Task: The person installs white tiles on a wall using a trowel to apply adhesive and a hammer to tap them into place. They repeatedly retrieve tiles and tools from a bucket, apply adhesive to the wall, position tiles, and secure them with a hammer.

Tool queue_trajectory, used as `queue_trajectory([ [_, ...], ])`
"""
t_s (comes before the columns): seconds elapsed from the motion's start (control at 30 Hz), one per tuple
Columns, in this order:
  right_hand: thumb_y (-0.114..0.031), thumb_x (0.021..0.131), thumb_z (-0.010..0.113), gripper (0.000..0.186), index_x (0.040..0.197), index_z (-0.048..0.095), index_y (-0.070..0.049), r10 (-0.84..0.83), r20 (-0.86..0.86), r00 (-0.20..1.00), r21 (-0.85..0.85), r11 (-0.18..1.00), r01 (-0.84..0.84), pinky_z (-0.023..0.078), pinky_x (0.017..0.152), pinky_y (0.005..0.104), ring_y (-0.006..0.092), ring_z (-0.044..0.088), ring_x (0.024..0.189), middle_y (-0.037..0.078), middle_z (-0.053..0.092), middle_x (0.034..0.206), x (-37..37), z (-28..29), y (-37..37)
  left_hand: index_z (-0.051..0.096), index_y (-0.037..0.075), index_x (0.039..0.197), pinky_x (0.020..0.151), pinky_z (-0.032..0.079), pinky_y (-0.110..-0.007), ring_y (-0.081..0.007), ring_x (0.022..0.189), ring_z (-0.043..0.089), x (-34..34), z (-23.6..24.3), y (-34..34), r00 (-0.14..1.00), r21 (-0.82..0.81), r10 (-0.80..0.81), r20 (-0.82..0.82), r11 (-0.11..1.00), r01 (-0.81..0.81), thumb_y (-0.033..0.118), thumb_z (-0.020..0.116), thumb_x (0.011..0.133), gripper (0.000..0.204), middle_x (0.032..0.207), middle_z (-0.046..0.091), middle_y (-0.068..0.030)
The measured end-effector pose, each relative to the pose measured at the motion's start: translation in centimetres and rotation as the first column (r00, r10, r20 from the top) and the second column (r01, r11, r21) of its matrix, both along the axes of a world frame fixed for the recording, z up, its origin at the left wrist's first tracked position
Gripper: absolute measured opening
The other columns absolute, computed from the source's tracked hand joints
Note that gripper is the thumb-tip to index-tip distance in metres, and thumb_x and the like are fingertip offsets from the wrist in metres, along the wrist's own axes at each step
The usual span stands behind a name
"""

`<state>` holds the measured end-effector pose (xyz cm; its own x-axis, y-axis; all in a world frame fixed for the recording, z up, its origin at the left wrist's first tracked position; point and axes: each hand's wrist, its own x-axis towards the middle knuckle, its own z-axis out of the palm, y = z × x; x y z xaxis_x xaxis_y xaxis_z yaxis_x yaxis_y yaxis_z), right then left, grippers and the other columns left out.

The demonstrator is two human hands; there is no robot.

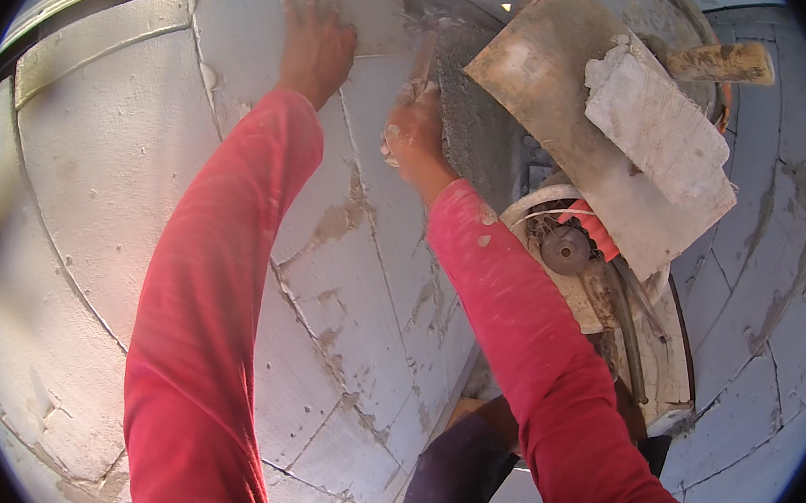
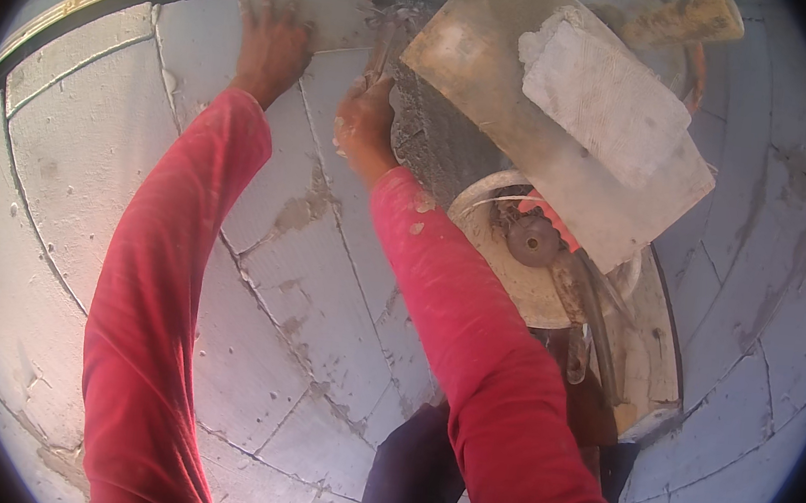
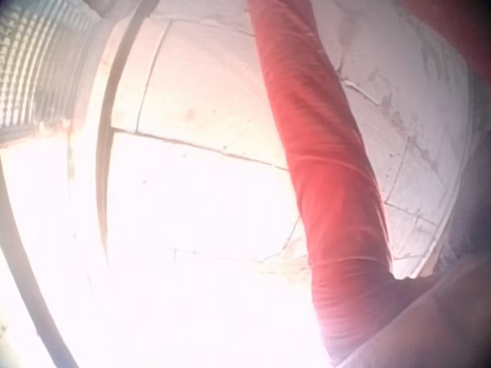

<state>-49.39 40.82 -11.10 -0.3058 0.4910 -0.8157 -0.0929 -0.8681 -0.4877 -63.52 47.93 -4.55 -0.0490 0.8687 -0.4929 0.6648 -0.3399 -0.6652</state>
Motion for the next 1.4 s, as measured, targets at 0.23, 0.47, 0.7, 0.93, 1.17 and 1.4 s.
queue_trajectory([
  [0.23,-0.033,0.109,0.042,0.039,0.133,0.035,-0.004,-0.132,0.056,0.990,0.126,0.984,0.124,0.055,0.051,0.0416,0.0296,0.069,0.066,0.024,0.065,0.097,0.1,-0.3,0.2,0.079,0.018,0.100,0.120,0.013,-0.074,-0.0468,0.150,0.029,-0.7,-0.5,-0.9,0.985,0.133,-0.110,0.130,0.987,0.093,0.030,0.050,0.101,0.031,0.148,0.057,-0.0104],
  [0.47,-0.032,0.109,0.040,0.034,0.129,0.039,-0.003,0.059,-0.120,0.991,-0.107,0.992,-0.072,0.053,0.046,0.0402,0.0275,0.065,0.059,0.019,0.063,0.089,0.8,0.0,0.0,0.079,0.018,0.098,0.119,0.013,-0.074,-0.0469,0.151,0.028,-1.3,-0.9,-1.6,0.988,0.114,-0.096,0.117,0.990,0.083,0.030,0.050,0.101,0.031,0.149,0.056,-0.0108],
  [0.7,-0.030,0.108,0.041,0.030,0.123,0.041,-0.003,0.048,-0.130,0.990,-0.117,0.991,-0.063,0.050,0.045,0.0369,0.0243,0.063,0.057,0.017,0.062,0.089,1.2,0.7,0.6,0.075,0.022,0.118,0.121,0.011,-0.072,-0.0454,0.153,0.023,0.0,0.4,-0.3,0.999,0.050,-0.019,0.029,0.999,0.017,0.036,0.060,0.095,0.030,0.156,0.049,-0.0092],
  [0.93,-0.030,0.108,0.042,0.031,0.127,0.041,-0.007,0.047,-0.215,0.975,-0.202,0.975,-0.092,0.047,0.045,0.0329,0.0185,0.055,0.054,0.011,0.056,0.084,2.4,2.3,1.2,0.072,0.023,0.128,0.122,0.011,-0.070,-0.0405,0.155,0.022,0.4,1.6,-0.2,1.000,0.021,0.021,-0.020,1.000,-0.020,0.037,0.062,0.096,0.037,0.159,0.046,-0.0067],
  [1.17,-0.032,0.109,0.040,0.030,0.127,0.040,-0.008,0.010,-0.189,0.982,-0.239,0.969,-0.056,0.047,0.045,0.0310,0.0160,0.055,0.055,0.008,0.054,0.083,2.2,4.3,-0.5,0.073,0.027,0.127,0.122,0.012,-0.070,-0.0342,0.155,0.024,0.1,3.2,-1.1,0.998,-0.024,0.025,0.049,0.999,-0.024,0.040,0.062,0.096,0.035,0.158,0.048,-0.0037],
  [1.4,-0.028,0.108,0.040,0.028,0.125,0.040,-0.006,-0.026,-0.145,0.989,-0.261,0.965,-0.013,0.046,0.044,0.0306,0.0155,0.053,0.054,0.008,0.053,0.083,3.5,7.0,-1.5,0.075,0.026,0.122,0.122,0.013,-0.071,-0.0306,0.155,0.026,0.4,3.9,-2.6,0.997,-0.006,-0.009,0.071,1.000,0.010,0.036,0.064,0.095,0.031,0.155,0.052,-0.0026],
])
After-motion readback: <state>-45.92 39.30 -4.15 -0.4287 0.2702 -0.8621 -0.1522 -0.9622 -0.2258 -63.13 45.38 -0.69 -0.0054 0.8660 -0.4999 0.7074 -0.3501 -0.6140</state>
